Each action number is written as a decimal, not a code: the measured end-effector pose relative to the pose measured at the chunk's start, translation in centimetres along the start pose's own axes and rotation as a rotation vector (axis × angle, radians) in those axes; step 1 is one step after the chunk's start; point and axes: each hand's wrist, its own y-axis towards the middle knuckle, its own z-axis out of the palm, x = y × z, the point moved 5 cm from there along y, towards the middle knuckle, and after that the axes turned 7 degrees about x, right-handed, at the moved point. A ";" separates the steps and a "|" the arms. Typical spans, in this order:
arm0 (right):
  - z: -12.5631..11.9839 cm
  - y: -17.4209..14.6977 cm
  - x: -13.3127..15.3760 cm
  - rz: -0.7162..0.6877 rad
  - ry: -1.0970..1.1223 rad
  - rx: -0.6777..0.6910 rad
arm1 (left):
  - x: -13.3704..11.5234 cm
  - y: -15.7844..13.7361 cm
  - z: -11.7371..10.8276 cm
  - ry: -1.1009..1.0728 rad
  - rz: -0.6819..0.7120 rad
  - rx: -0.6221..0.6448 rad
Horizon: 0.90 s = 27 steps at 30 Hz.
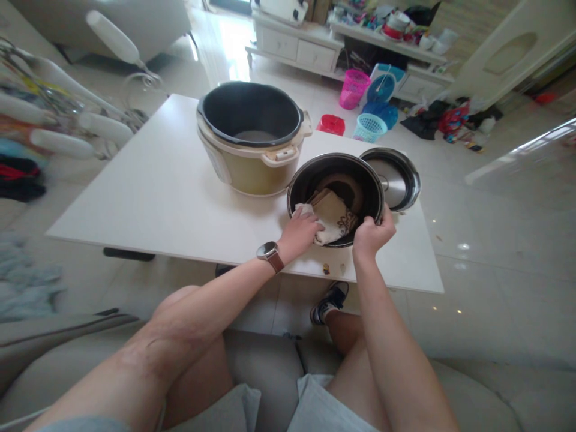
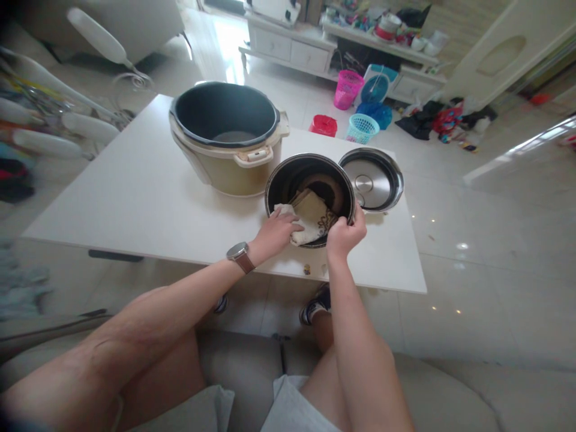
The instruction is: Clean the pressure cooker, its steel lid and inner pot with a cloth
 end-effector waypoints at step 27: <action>-0.5 2.2 -0.7 -0.032 0.090 0.155 | -1.3 0.3 0.1 -0.048 -0.020 -0.018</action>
